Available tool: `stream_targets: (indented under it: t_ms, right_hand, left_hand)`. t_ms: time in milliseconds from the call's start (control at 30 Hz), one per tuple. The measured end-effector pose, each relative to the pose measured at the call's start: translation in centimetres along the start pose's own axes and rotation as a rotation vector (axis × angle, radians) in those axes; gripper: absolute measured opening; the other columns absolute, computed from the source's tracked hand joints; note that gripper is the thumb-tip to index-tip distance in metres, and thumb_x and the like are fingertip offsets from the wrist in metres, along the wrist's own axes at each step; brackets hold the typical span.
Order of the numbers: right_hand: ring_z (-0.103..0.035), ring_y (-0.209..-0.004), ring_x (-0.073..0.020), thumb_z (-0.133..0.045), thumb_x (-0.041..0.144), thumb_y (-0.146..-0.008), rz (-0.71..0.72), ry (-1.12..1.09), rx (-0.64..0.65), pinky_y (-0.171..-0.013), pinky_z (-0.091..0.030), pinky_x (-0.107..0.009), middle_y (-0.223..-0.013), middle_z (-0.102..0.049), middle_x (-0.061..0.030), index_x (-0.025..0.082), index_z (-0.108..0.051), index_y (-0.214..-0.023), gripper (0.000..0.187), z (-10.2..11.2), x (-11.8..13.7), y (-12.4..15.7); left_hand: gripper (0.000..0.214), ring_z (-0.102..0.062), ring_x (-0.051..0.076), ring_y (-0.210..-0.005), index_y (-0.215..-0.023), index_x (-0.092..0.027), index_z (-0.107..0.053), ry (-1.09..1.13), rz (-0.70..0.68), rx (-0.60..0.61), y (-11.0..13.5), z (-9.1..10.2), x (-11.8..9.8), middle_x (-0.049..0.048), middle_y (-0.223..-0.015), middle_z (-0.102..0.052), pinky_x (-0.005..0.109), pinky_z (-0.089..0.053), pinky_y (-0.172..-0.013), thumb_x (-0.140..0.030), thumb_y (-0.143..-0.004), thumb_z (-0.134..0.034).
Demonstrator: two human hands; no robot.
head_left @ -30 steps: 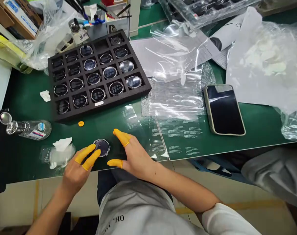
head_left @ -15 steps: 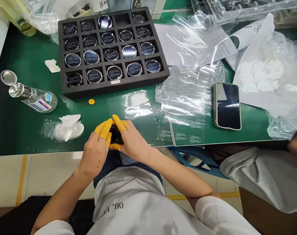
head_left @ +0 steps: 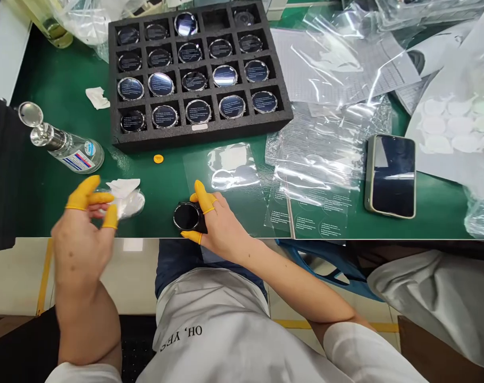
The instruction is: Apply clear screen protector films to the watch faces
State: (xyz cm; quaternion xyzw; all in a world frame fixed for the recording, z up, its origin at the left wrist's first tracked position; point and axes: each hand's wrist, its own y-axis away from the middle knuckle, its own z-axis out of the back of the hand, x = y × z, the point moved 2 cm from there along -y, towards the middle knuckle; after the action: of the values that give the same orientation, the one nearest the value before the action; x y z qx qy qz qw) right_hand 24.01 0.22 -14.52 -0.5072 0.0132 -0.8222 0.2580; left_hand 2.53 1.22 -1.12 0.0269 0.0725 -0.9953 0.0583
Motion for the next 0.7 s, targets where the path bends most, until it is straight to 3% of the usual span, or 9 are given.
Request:
stream_targets:
  t_ms: [67,100,200,267,333,433,567,633,700]
  right_hand:
    - [-0.052,-0.11,-0.0329,-0.074,0.034,-0.089,0.029,0.003,0.03,-0.1,-0.05,-0.057,-0.126,-0.059,-0.0187,0.014,0.009,-0.164,0.113,-0.1,0.2,-0.1]
    - [-0.053,-0.109,-0.0331,-0.074,0.035,-0.089,0.043,0.005,0.049,-0.099,-0.05,-0.057,-0.125,-0.06,-0.019,0.014,0.005,-0.165,0.111,-0.3,0.2,-0.2]
    - [-0.054,-0.109,-0.0338,-0.076,0.036,-0.088,0.069,0.022,0.085,-0.098,-0.05,-0.058,-0.124,-0.061,-0.0201,0.011,-0.009,-0.164,0.105,-0.5,0.2,-0.3]
    - [-0.054,-0.112,-0.0345,-0.079,0.036,-0.086,0.063,0.021,0.089,-0.099,-0.05,-0.058,-0.127,-0.06,-0.0206,0.011,-0.015,-0.163,0.104,-0.4,0.1,-0.3]
    - [-0.053,-0.116,-0.0354,-0.081,0.035,-0.083,0.044,0.011,0.096,-0.101,-0.05,-0.059,-0.131,-0.058,-0.0202,0.012,-0.016,-0.163,0.105,-0.2,0.1,-0.2]
    - [-0.054,-0.117,-0.0352,-0.081,0.033,-0.084,0.025,-0.013,0.116,-0.102,-0.05,-0.059,-0.132,-0.058,-0.0183,0.016,-0.015,-0.163,0.105,0.1,0.0,-0.2]
    - [-0.054,-0.113,-0.0333,-0.077,0.031,-0.087,0.048,-0.041,0.098,-0.101,-0.05,-0.057,-0.128,-0.062,-0.0171,0.015,-0.005,-0.165,0.108,0.0,-0.1,-0.2]
    - [-0.054,-0.113,-0.0328,-0.077,0.031,-0.087,0.049,-0.042,0.087,-0.1,-0.05,-0.055,-0.127,-0.062,-0.017,0.015,0.001,-0.165,0.112,-0.1,-0.1,-0.2]
    - [-0.053,-0.113,-0.0329,-0.077,0.033,-0.087,0.043,-0.034,0.091,-0.1,-0.05,-0.055,-0.128,-0.062,-0.0168,0.016,0.005,-0.165,0.114,-0.2,-0.2,-0.1]
  left_hand:
    - [0.039,-0.068,0.028,-0.081,-0.113,-0.015,-0.067,-0.15,0.243,0.047,-0.5,0.6,2.8,0.0095,-0.089,-0.073,0.05,-0.057,-0.088,-0.021,-0.075,-0.067]
    - [0.03,-0.068,0.032,-0.086,-0.101,-0.013,-0.07,-0.206,0.29,0.04,-0.7,0.6,3.5,0.0125,-0.088,-0.071,0.054,-0.056,-0.09,-0.021,-0.072,-0.067]
    - [0.029,-0.062,0.036,-0.111,-0.102,-0.011,-0.073,-0.215,0.065,-0.095,-1.6,-0.1,3.1,0.0201,-0.109,-0.07,0.055,-0.049,-0.102,-0.03,-0.086,-0.058]
    - [0.033,-0.059,0.034,-0.116,-0.109,-0.014,-0.073,-0.171,-0.142,-0.116,-3.0,-1.2,1.9,0.0175,-0.114,-0.07,0.052,-0.047,-0.104,-0.033,-0.092,-0.051]
    - [0.027,-0.059,0.033,-0.108,-0.094,-0.016,-0.074,-0.198,-0.227,0.0,-4.7,-2.3,1.1,0.0145,-0.097,-0.071,0.05,-0.05,-0.095,-0.03,-0.088,-0.052]
    - [0.022,-0.061,0.032,-0.094,-0.079,-0.017,-0.072,-0.242,-0.225,0.143,-6.4,-3.1,0.3,0.0114,-0.078,-0.064,0.049,-0.05,-0.087,-0.032,-0.086,-0.057]
    - [0.026,-0.063,0.026,-0.09,-0.094,-0.023,-0.076,-0.047,-0.4,0.004,-3.0,-2.0,-2.4,0.008,-0.086,-0.069,0.041,-0.048,-0.084,-0.042,-0.095,-0.06]
    - [0.018,-0.064,0.022,-0.088,-0.096,-0.025,-0.075,0.068,-0.55,0.03,0.2,-1.9,-3.9,0.0044,-0.089,-0.072,0.037,-0.048,-0.08,-0.034,-0.098,-0.059]
    - [0.015,-0.064,0.02,-0.086,-0.096,-0.023,-0.073,0.064,-0.599,0.053,2.9,-2.3,-4.7,0.0039,-0.09,-0.072,0.036,-0.048,-0.079,-0.026,-0.099,-0.058]
